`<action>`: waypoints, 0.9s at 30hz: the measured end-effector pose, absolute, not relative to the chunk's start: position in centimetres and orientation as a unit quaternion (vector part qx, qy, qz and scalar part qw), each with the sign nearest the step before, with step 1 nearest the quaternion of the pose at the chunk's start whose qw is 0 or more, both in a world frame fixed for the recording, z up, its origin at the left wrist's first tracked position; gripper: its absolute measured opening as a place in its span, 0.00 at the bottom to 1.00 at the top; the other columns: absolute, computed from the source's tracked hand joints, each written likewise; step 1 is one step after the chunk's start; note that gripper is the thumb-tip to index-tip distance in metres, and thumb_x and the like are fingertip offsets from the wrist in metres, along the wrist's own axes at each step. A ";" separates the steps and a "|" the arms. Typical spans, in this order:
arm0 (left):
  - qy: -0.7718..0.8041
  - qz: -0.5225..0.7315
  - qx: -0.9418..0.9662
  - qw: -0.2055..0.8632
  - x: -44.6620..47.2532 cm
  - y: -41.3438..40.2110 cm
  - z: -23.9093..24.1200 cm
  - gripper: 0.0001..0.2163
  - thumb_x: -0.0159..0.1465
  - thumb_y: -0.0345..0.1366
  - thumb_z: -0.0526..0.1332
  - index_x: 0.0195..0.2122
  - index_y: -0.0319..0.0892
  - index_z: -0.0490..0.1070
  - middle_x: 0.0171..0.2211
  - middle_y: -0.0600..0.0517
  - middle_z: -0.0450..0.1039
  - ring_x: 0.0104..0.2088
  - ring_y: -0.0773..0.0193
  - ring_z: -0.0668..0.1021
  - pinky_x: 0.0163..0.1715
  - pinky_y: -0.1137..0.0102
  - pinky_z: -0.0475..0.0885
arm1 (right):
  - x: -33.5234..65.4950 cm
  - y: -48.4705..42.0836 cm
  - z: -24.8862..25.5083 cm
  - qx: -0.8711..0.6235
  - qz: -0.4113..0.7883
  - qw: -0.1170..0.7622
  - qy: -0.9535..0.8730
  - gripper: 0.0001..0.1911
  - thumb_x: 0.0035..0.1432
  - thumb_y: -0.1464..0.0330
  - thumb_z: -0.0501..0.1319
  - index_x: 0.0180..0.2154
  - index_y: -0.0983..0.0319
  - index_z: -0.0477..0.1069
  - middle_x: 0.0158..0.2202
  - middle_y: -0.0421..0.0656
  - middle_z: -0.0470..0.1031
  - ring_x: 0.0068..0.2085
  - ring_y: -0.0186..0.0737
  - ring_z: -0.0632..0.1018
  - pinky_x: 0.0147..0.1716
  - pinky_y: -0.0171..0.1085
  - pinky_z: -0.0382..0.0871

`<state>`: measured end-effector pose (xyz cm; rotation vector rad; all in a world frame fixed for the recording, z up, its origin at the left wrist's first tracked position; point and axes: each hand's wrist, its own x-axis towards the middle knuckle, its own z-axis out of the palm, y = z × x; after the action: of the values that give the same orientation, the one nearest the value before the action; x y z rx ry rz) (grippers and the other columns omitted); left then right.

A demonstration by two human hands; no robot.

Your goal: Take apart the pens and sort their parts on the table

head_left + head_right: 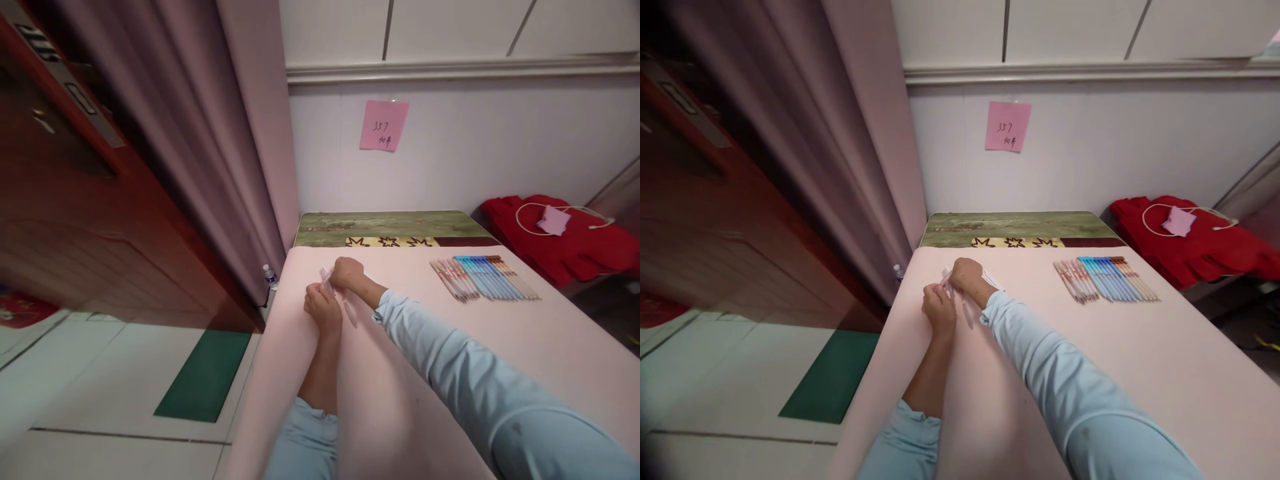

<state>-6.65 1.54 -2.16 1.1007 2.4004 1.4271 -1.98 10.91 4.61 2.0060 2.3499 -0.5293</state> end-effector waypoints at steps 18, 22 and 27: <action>0.801 0.463 0.370 0.076 -6.8 1.6 -2.0 0.06 0.67 0.35 0.51 0.37 0.43 0.66 0.36 0.44 0.76 0.41 0.52 0.76 0.47 0.60 0.65 | 13.3 9.5 3.5 0.652 -0.178 -0.025 0.737 0.08 0.49 0.64 0.63 0.28 0.57 0.81 0.29 0.42 0.80 0.32 0.37 0.78 0.28 0.30 0.63; 0.805 0.456 0.371 0.080 -6.6 1.7 -1.9 0.07 0.67 0.35 0.50 0.38 0.43 0.66 0.37 0.44 0.76 0.44 0.52 0.76 0.49 0.59 0.63 | 12.7 9.0 4.2 0.665 -0.162 -0.052 0.728 0.14 0.55 0.62 0.59 0.33 0.60 0.82 0.33 0.46 0.81 0.34 0.39 0.78 0.28 0.32 0.62; 0.804 0.444 0.385 0.088 -6.3 1.8 -1.5 0.06 0.67 0.33 0.51 0.40 0.43 0.66 0.42 0.43 0.77 0.49 0.51 0.75 0.53 0.57 0.60 | 9.4 8.3 4.3 0.625 -0.169 -0.079 0.758 0.11 0.55 0.62 0.60 0.36 0.54 0.80 0.35 0.40 0.82 0.35 0.37 0.78 0.29 0.31 0.62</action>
<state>-6.27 1.77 -1.54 1.1470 2.3949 1.3211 9.43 8.26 4.32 2.0698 2.5071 -0.5607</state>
